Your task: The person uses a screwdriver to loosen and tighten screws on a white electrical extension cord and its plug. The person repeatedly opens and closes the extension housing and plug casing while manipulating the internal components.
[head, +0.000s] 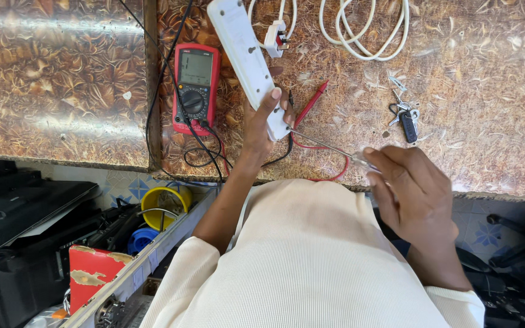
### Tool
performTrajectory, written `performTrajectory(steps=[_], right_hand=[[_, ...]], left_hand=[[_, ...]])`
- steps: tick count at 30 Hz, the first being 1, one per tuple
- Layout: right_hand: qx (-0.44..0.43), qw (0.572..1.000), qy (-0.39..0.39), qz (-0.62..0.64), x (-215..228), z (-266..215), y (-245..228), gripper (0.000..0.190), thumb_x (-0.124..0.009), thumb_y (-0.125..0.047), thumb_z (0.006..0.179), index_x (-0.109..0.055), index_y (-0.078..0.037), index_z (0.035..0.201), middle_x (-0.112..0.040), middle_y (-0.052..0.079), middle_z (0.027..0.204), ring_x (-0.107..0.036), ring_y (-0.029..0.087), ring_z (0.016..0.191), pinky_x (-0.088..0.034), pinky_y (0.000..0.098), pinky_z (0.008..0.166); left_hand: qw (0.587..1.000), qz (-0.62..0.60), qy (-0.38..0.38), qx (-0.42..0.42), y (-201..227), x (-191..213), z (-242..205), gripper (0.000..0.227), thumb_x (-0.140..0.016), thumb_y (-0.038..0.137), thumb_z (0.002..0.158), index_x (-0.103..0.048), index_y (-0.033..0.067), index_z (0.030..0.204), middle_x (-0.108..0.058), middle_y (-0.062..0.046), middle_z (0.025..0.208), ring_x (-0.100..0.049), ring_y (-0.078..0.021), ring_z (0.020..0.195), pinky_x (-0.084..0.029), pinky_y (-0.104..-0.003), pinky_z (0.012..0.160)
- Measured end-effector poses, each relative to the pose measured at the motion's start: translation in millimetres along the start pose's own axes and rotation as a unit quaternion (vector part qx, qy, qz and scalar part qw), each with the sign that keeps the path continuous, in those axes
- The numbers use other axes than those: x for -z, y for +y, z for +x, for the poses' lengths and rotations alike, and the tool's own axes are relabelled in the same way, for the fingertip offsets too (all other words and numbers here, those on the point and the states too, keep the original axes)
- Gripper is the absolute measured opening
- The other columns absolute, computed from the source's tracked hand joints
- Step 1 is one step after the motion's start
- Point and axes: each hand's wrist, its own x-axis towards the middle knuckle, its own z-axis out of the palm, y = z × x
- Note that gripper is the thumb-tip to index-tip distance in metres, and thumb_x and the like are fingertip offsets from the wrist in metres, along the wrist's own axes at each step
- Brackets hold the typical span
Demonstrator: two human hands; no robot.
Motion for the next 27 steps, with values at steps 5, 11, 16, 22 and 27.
performTrajectory(steps=[5,11,16,22,27], right_hand=[[-0.028,0.998,-0.025,0.058,0,-14,5,0.032,-0.054,-0.001,0.108,-0.06,0.006,0.139,-0.061,0.019,0.119,-0.063,0.033,0.101,-0.051,0.0401,0.087],[-0.075,0.994,0.013,-0.082,-2,-12,15,0.028,-0.061,-0.015,0.111,-0.072,0.003,0.129,-0.066,0.015,0.103,-0.063,0.029,0.08,-0.044,0.0391,0.064],[0.009,0.998,-0.065,0.018,4,-5,16,0.039,-0.059,0.015,0.101,-0.052,0.001,0.137,-0.055,0.023,0.125,-0.062,0.035,0.109,-0.054,0.0426,0.086],[-0.012,0.998,-0.031,-0.052,-6,-1,17,0.017,-0.067,-0.009,0.106,-0.067,0.004,0.117,-0.066,0.015,0.105,-0.066,0.027,0.087,-0.055,0.0388,0.071],[0.034,0.997,-0.071,-0.004,0,5,14,0.039,-0.053,0.016,0.097,-0.057,-0.002,0.131,-0.056,0.022,0.123,-0.061,0.038,0.104,-0.053,0.0456,0.084]], left_hand=[[1.0,-0.022,-0.007,0.009,-1,3,2,0.046,-0.075,0.009,0.093,-0.052,0.0041,0.133,-0.049,-0.005,0.075,-0.05,-0.0181,0.057,-0.047,-0.036,0.057],[0.997,-0.035,-0.059,0.018,0,9,4,0.046,-0.075,0.009,0.094,-0.052,0.0033,0.134,-0.044,-0.003,0.075,-0.045,-0.0149,0.055,-0.037,-0.03,0.053],[0.999,-0.013,-0.034,0.017,-2,18,7,0.049,-0.078,0.01,0.092,-0.054,0.0043,0.135,-0.044,-0.003,0.073,-0.045,-0.0154,0.054,-0.04,-0.031,0.051],[0.999,0.014,-0.045,0.024,0,10,5,0.048,-0.078,0.01,0.092,-0.052,0.0038,0.132,-0.041,-0.001,0.066,-0.044,-0.0146,0.052,-0.04,-0.03,0.05],[0.999,0.016,-0.051,0.012,2,12,7,0.05,-0.078,0.012,0.092,-0.051,0.0034,0.134,-0.044,-0.001,0.071,-0.044,-0.0142,0.054,-0.039,-0.029,0.05]])
